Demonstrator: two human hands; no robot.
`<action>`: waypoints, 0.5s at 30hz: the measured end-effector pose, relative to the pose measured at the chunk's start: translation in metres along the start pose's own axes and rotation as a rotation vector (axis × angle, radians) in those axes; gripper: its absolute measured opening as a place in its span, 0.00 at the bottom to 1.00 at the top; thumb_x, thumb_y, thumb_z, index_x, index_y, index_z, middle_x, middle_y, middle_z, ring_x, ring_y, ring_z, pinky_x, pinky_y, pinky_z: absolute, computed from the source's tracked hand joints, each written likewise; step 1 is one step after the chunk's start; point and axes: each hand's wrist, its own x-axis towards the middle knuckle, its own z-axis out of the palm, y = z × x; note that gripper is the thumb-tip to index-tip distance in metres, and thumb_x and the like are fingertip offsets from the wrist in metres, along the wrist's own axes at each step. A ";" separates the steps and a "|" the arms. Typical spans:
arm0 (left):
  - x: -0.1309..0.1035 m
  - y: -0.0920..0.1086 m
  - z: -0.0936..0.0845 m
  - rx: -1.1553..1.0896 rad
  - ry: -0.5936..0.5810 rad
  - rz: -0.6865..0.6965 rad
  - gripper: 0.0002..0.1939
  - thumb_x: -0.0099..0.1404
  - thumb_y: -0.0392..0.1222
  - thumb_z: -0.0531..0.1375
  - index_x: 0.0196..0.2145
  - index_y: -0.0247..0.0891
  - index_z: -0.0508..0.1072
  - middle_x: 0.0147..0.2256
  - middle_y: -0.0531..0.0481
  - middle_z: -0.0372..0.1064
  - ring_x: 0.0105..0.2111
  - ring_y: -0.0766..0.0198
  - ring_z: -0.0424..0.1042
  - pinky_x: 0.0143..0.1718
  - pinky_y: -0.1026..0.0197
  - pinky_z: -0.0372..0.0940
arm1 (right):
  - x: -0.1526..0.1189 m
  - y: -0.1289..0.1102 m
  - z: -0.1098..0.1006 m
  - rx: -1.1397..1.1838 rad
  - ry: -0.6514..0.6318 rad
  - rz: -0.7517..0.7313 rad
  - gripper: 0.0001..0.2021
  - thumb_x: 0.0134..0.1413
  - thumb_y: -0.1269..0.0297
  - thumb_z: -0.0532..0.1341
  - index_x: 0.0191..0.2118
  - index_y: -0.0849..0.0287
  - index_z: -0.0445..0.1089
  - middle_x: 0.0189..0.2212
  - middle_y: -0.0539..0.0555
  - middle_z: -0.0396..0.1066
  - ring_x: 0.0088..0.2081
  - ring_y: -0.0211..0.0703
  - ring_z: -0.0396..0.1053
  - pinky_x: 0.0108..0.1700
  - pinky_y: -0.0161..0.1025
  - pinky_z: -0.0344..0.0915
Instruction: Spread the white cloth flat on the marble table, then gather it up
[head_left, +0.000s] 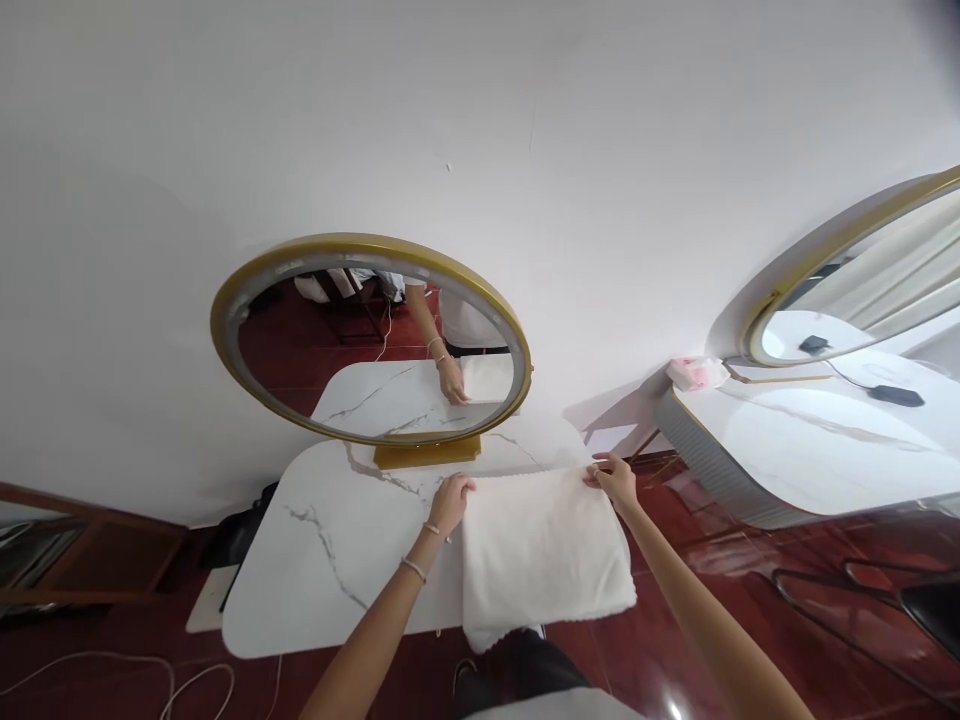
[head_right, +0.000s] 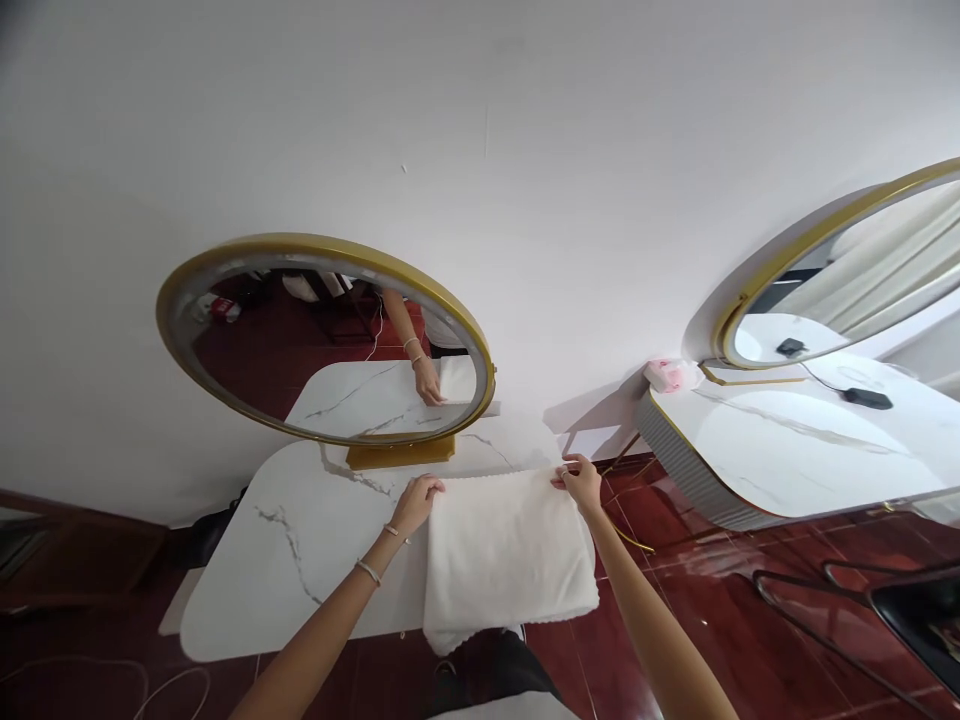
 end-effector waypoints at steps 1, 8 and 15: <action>0.007 -0.002 0.001 0.016 0.016 -0.002 0.15 0.58 0.26 0.49 0.29 0.39 0.73 0.34 0.49 0.73 0.38 0.61 0.72 0.44 0.56 0.66 | 0.008 0.001 0.007 0.000 0.000 -0.006 0.14 0.35 0.62 0.62 0.33 0.60 0.68 0.27 0.54 0.73 0.23 0.44 0.73 0.27 0.40 0.73; 0.028 -0.001 0.021 0.120 0.153 -0.025 0.19 0.61 0.31 0.49 0.48 0.37 0.69 0.51 0.42 0.66 0.55 0.55 0.63 0.57 0.47 0.59 | 0.048 -0.005 0.038 -0.075 -0.025 -0.156 0.20 0.45 0.56 0.59 0.44 0.62 0.67 0.40 0.62 0.72 0.37 0.50 0.75 0.42 0.48 0.72; -0.007 0.009 0.066 0.269 0.191 0.080 0.25 0.67 0.36 0.45 0.61 0.40 0.57 0.64 0.43 0.49 0.64 0.54 0.48 0.61 0.46 0.53 | -0.012 0.017 0.059 -0.401 -0.232 -0.627 0.25 0.57 0.55 0.56 0.59 0.55 0.60 0.62 0.60 0.55 0.64 0.53 0.48 0.63 0.59 0.47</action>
